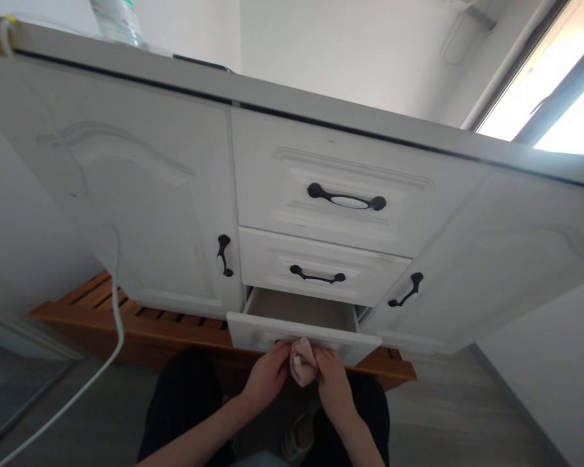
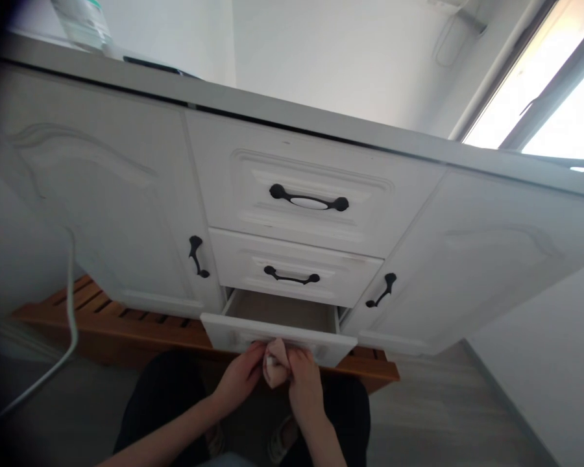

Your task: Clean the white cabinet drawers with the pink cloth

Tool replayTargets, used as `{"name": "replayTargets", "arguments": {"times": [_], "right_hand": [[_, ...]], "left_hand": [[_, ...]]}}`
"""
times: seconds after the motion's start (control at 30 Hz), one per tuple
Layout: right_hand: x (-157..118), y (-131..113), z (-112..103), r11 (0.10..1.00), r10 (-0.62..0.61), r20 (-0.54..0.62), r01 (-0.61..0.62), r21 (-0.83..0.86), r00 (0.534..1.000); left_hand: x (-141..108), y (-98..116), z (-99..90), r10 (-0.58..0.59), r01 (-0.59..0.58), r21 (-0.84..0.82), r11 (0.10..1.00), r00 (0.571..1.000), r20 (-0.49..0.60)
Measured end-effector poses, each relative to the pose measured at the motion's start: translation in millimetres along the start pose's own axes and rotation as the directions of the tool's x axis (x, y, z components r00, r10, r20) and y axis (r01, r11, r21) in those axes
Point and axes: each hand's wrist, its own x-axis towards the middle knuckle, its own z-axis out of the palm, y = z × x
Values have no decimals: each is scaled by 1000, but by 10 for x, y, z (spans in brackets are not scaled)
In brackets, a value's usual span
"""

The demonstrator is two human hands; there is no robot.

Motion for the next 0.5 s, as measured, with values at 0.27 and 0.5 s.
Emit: {"name": "replayTargets", "arguments": {"times": [0.27,0.5], "right_hand": [[-625,-306,-325,923,-155,98,109,368,983],[-408,-489,-1027,942,47,-220,30,333,974]], "left_hand": [[-653,252,-160,19,7,-137,991,982,186],[-875,232,-194,67,-40,-97,994,956,286]]}}
